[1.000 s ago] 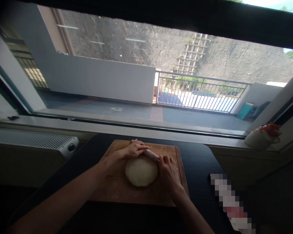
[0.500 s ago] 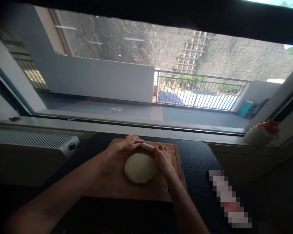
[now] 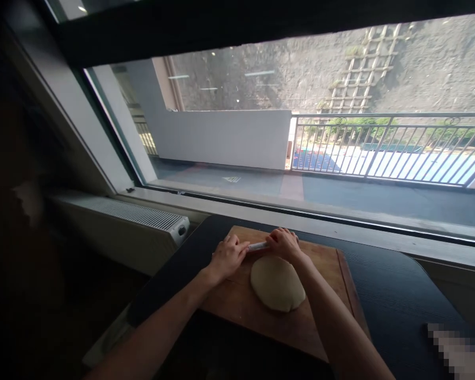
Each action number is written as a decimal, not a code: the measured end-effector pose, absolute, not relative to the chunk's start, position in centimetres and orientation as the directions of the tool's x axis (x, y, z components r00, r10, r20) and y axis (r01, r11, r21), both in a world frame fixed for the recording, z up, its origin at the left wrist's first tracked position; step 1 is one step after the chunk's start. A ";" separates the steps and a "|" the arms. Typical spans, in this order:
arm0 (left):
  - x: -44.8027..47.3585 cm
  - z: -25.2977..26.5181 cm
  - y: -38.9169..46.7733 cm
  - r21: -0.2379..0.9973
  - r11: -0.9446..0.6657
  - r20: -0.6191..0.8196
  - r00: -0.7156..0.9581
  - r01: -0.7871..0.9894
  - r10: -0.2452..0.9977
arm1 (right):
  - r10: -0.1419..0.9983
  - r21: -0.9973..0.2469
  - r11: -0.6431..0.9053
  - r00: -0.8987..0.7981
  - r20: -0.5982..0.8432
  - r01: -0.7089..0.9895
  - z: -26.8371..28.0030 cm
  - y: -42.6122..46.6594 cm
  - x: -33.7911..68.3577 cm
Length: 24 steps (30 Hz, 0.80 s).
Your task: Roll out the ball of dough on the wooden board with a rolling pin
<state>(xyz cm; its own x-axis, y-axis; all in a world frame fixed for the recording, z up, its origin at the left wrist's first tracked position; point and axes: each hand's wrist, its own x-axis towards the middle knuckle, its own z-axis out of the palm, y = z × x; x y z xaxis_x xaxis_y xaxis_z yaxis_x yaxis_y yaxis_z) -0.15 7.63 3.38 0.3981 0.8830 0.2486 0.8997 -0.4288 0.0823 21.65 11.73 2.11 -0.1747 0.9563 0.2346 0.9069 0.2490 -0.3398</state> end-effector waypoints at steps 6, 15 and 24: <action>-0.4 2.6 4.5 0.082 -0.420 0.284 0.383 0.904 0.879 | 0.952 -0.314 0.256 -0.182 0.246 0.914 1.9 12.3 20.7; -1.4 2.3 1.8 0.069 -0.348 0.247 0.322 0.935 0.914 | 0.916 -0.280 0.386 -0.331 0.225 0.879 2.2 13.8 17.9; -0.3 1.0 0.1 0.055 -0.268 0.251 0.246 0.962 0.936 | 0.891 -0.281 0.448 -0.401 0.211 0.849 2.2 14.7 15.9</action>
